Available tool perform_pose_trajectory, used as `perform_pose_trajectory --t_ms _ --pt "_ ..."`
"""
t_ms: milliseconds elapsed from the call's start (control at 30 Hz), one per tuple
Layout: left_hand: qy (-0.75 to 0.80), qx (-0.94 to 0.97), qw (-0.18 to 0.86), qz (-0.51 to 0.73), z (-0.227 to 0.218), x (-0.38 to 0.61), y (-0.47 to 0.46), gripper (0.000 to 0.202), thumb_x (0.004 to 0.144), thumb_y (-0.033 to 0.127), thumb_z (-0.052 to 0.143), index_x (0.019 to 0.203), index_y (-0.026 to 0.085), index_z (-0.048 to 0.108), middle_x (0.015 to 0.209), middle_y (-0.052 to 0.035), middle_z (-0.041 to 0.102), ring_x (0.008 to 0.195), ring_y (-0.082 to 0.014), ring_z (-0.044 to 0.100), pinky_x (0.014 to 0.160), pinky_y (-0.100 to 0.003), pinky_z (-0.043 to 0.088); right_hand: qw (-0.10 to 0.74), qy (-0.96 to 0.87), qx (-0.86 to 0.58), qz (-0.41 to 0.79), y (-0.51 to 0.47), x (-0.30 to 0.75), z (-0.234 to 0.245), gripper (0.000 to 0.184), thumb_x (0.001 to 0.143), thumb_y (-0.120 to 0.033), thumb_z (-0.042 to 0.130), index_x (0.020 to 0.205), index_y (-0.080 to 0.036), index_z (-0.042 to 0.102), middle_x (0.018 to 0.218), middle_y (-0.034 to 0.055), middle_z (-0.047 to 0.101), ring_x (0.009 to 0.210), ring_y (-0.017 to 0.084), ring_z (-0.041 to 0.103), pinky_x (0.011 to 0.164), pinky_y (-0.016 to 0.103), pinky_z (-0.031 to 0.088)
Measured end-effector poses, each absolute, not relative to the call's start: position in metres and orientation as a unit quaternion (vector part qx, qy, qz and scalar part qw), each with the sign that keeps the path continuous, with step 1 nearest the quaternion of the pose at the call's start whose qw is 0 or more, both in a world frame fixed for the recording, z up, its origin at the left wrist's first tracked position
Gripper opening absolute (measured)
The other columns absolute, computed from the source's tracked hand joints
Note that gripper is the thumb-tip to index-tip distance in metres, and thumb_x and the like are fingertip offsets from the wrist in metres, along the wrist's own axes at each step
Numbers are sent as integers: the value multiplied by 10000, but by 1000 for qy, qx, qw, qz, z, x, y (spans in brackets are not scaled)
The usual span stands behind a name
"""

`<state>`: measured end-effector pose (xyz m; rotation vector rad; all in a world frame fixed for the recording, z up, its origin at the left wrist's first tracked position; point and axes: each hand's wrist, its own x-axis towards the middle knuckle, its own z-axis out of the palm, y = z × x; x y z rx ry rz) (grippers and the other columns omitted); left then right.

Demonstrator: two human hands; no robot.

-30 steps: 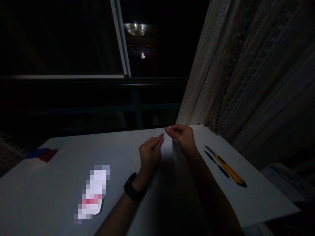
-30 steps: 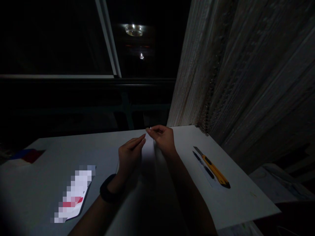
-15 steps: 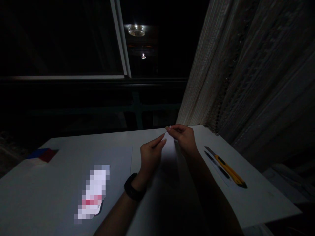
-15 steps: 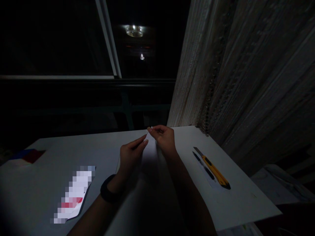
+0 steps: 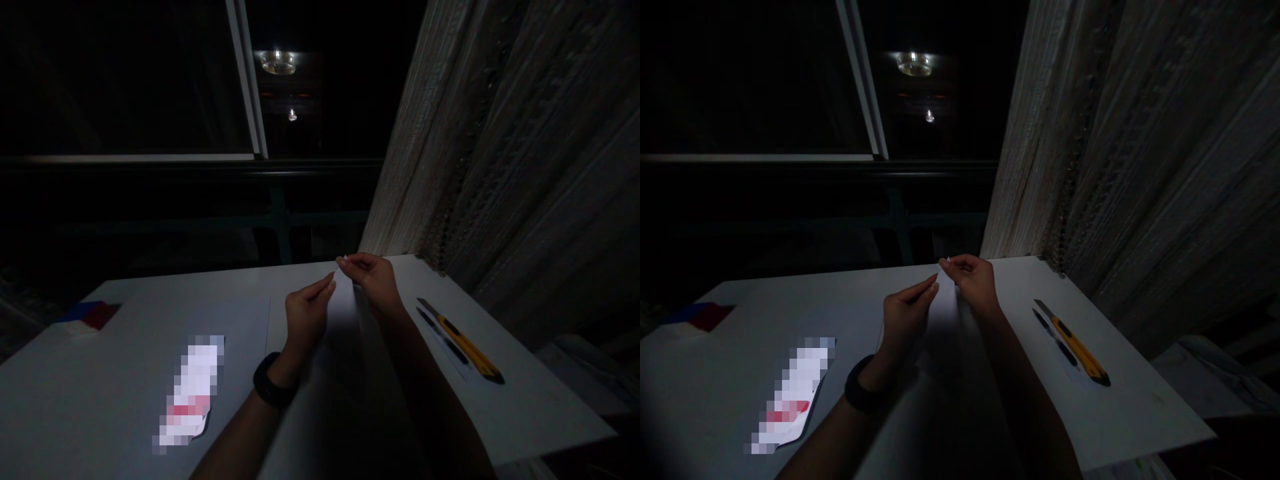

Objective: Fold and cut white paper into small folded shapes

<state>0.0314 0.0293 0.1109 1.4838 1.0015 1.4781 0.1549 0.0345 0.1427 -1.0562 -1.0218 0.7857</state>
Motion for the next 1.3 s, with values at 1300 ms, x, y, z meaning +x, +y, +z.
perform_pose_trajectory --t_ms 1300 --pt "405 609 359 581 117 27 27 254 766 275 618 993 189 693 1002 -39 695 947 -198 649 875 -300 505 595 -473 -454 465 28 154 146 295 550 -412 761 569 -155 619 535 -12 597 483 108 507 477 236 369"
